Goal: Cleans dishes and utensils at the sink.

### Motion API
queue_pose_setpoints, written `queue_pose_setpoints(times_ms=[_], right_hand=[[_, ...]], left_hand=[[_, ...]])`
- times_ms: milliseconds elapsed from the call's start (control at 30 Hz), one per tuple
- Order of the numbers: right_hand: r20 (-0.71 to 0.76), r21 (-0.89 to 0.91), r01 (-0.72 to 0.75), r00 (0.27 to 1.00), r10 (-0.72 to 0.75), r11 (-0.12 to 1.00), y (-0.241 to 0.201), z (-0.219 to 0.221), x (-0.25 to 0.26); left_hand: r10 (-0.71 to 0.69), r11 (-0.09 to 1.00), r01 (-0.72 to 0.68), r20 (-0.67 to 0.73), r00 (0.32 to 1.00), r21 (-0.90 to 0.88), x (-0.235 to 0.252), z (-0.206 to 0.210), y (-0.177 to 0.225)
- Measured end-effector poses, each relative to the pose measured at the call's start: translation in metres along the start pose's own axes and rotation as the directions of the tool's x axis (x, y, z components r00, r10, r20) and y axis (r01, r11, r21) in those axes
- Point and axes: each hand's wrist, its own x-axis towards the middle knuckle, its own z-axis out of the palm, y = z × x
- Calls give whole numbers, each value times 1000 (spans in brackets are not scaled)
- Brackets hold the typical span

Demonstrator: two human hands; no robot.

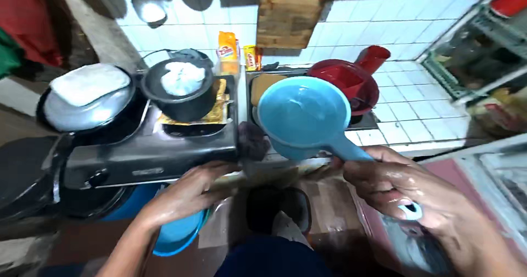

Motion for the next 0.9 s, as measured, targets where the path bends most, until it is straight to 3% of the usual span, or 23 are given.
queue_pose_setpoints(times_ms=[167,267,433,533,600,800,900], right_hand=[[-191,-72,63,979,-75,995,-46,-99,-24],[-311,-170,55,944,-107,984,-71,-152,-29],[-531,-285,-51,840,-113,957,-112,-216,-19],[-620,-337,-148,778,-101,930,-128,-243,-5],[-641,-363,-186,761,-100,913,-133,-264,3],[-738,-288,-154,664,-117,945,-139,-290,12],[-742,-238,-89,659,-122,967,-139,-288,8]], left_hand=[[-5,981,8,17,1000,-194,195,8,38],[-17,1000,16,-49,999,-20,313,34,47],[126,985,-123,-17,992,123,466,100,49],[-8,986,-4,69,998,167,518,126,58],[-28,970,-10,152,988,245,539,138,57],[56,885,-177,279,959,431,572,125,78],[190,930,-241,199,961,278,598,89,63]])
